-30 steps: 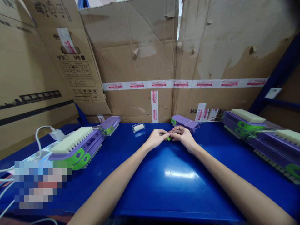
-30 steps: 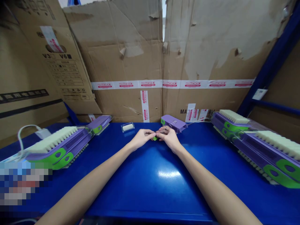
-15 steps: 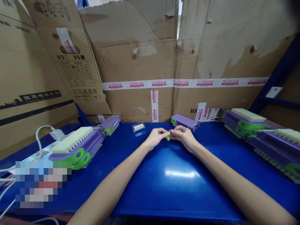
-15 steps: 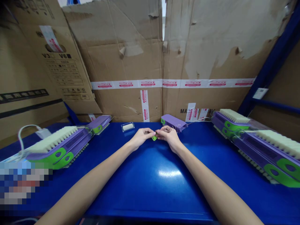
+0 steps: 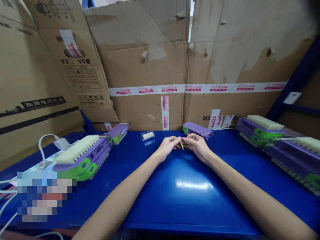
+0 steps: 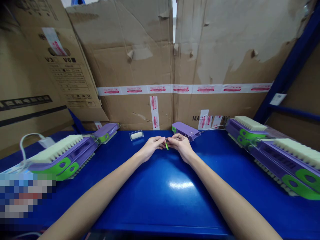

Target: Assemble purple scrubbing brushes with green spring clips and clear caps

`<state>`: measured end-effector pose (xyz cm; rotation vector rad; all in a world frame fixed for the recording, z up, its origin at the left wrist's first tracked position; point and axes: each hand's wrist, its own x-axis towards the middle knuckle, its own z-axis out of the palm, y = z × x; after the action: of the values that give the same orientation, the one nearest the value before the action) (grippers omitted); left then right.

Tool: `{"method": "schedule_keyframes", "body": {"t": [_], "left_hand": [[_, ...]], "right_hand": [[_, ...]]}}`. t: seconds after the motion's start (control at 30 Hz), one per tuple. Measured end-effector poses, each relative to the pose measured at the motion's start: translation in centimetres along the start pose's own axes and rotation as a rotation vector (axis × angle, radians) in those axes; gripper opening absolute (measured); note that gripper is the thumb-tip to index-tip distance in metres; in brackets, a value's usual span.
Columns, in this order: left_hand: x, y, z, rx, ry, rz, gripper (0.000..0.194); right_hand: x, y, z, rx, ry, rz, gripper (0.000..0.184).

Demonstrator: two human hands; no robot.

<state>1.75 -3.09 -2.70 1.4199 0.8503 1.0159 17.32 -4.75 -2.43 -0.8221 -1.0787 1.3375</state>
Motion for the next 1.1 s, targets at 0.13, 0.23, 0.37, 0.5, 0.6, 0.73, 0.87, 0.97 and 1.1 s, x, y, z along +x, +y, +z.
{"method": "schedule_keyframes", "body": {"t": [0.13, 0.23, 0.37, 0.5, 0.6, 0.73, 0.87, 0.97, 1.1], "left_hand": [[0.0, -0.1, 0.0, 0.012, 0.073, 0.003, 0.041], [0.1, -0.3, -0.3, 0.011, 0.057, -0.018, 0.041], [0.1, -0.2, -0.4, -0.071, 0.02, -0.046, 0.038], [0.0, 0.1, -0.1, -0.258, -0.077, -0.085, 0.035], [-0.2, 0.5, 0.2, -0.33, -0.072, -0.101, 0.034], [-0.1, 0.6, 0.2, -0.331, -0.05, -0.151, 0.027], [-0.2, 0.7, 0.1, -0.309, -0.029, -0.163, 0.026], [-0.3, 0.7, 0.1, -0.329, -0.065, -0.126, 0.029], [-0.3, 0.7, 0.1, -0.31, -0.112, -0.099, 0.037]], "right_hand": [[0.1, 0.3, -0.1, -0.053, 0.036, -0.009, 0.036], [0.1, 0.4, -0.1, -0.069, 0.029, -0.011, 0.036], [0.0, 0.1, 0.1, -0.035, -0.011, 0.008, 0.034], [-0.2, -0.3, 0.2, 0.042, -0.074, 0.021, 0.032], [-0.3, -0.3, 0.3, 0.052, -0.096, 0.009, 0.031], [-0.4, -0.2, 0.4, 0.026, -0.104, -0.008, 0.03], [-0.4, -0.2, 0.6, 0.055, -0.096, -0.024, 0.03], [-0.5, -0.4, 0.7, 0.04, -0.085, -0.034, 0.03], [-0.6, -0.6, 0.8, 0.017, -0.095, -0.016, 0.031]]}}
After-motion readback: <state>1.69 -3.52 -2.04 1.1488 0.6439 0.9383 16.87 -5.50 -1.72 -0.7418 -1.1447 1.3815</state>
